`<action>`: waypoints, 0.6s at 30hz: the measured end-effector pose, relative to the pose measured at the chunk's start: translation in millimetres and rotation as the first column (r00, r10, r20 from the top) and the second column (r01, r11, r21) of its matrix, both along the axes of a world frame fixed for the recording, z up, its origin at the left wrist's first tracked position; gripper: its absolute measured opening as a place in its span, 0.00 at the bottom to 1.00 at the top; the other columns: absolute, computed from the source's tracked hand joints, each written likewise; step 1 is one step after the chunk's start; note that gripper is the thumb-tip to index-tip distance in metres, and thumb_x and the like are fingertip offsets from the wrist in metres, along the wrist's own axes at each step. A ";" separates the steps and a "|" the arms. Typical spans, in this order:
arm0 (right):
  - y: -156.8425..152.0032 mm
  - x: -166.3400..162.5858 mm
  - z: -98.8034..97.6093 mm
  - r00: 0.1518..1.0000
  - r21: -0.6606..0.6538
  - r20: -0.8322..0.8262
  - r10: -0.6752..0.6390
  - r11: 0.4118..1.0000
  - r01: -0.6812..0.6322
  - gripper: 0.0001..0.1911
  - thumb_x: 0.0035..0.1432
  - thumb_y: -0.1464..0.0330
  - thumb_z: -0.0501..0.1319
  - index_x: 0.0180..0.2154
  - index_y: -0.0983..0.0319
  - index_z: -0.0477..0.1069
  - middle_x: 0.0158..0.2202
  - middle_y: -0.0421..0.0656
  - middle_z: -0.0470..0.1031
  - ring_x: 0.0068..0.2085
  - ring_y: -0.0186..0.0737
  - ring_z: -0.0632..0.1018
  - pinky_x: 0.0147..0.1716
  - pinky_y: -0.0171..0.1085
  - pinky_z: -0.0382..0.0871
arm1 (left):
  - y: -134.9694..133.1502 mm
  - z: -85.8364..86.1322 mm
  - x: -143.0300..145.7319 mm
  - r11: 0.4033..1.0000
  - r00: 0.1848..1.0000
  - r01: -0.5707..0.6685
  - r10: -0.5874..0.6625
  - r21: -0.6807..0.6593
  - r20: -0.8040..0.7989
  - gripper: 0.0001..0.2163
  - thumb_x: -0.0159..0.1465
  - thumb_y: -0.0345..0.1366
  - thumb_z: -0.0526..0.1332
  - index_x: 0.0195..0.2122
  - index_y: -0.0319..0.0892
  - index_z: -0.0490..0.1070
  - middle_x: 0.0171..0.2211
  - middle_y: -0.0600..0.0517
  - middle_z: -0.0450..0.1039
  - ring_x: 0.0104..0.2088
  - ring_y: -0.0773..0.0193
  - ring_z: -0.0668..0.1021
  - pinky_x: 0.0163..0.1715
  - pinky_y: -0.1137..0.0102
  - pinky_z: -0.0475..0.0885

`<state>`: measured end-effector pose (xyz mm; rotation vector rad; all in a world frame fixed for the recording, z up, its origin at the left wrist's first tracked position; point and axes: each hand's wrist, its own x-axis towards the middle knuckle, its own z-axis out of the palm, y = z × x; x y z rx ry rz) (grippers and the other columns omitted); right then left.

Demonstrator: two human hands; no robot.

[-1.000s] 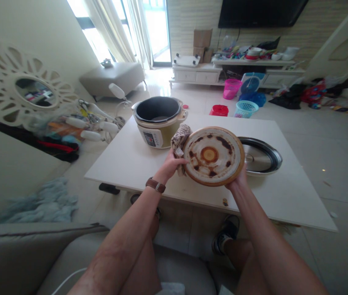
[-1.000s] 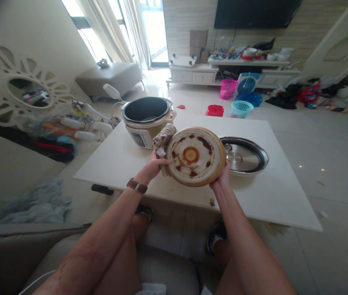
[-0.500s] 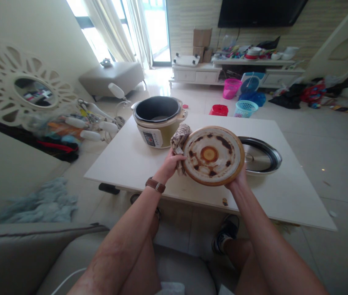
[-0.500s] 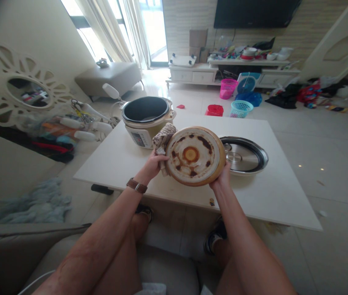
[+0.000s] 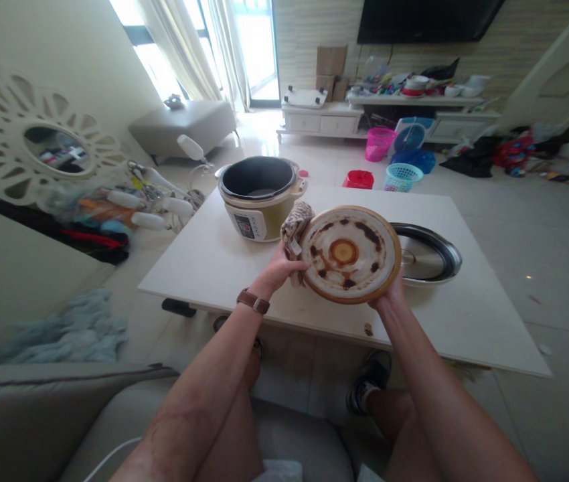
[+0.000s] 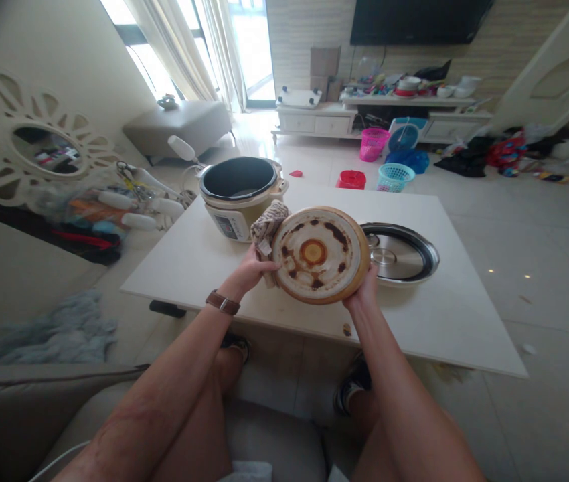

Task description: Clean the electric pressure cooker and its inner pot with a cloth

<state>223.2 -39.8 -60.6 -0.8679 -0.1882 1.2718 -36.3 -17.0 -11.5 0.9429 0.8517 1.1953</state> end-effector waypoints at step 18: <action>-1.4 -6.9 1.0 0.999 0.014 0.030 -0.032 0.999 0.032 0.17 0.69 0.55 0.56 0.44 0.56 0.78 0.43 0.40 0.85 0.50 0.45 0.84 0.46 0.45 0.86 | 0.7 2.1 4.9 0.996 0.995 -0.040 0.046 0.077 -0.086 0.38 0.37 0.32 0.83 0.51 0.42 0.75 0.54 0.42 0.82 0.58 0.44 0.81 0.65 0.48 0.71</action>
